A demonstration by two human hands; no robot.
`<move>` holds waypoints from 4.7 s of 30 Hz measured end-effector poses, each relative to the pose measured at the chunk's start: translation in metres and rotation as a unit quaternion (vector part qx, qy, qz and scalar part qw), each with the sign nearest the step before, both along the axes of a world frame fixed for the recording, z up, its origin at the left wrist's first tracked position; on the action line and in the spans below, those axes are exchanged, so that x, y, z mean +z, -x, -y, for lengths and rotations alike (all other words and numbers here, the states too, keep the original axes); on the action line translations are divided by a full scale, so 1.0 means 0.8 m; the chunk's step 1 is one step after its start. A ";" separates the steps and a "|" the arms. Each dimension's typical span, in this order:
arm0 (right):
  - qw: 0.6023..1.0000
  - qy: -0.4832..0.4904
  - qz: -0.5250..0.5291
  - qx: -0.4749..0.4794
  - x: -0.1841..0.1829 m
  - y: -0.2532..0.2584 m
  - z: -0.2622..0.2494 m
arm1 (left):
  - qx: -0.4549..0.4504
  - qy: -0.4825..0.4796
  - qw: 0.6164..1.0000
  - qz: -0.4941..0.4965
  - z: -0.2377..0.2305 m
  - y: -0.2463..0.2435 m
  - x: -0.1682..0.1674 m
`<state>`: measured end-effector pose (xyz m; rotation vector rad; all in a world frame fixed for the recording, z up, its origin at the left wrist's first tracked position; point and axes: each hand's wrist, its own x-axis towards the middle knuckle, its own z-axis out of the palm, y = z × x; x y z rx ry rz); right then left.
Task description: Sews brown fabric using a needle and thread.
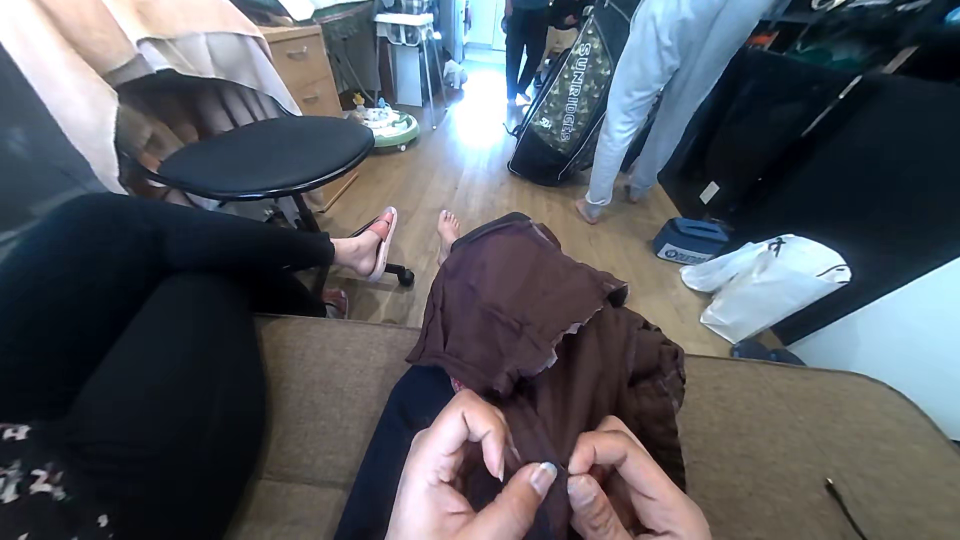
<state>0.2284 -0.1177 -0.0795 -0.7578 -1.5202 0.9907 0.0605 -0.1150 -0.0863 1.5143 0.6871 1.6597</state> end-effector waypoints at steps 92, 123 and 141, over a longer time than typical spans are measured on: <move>0.975 -0.070 0.203 -0.046 -0.045 -0.018 0.006 | 0.008 0.089 0.980 -0.177 0.051 0.011 -0.049; 0.881 -0.247 0.404 0.020 -0.069 -0.066 0.005 | -0.016 0.124 0.992 0.003 -0.036 0.034 0.001; 0.885 -0.127 0.438 0.092 0.019 -0.055 0.015 | -0.003 0.048 0.992 -0.114 -0.010 0.001 0.015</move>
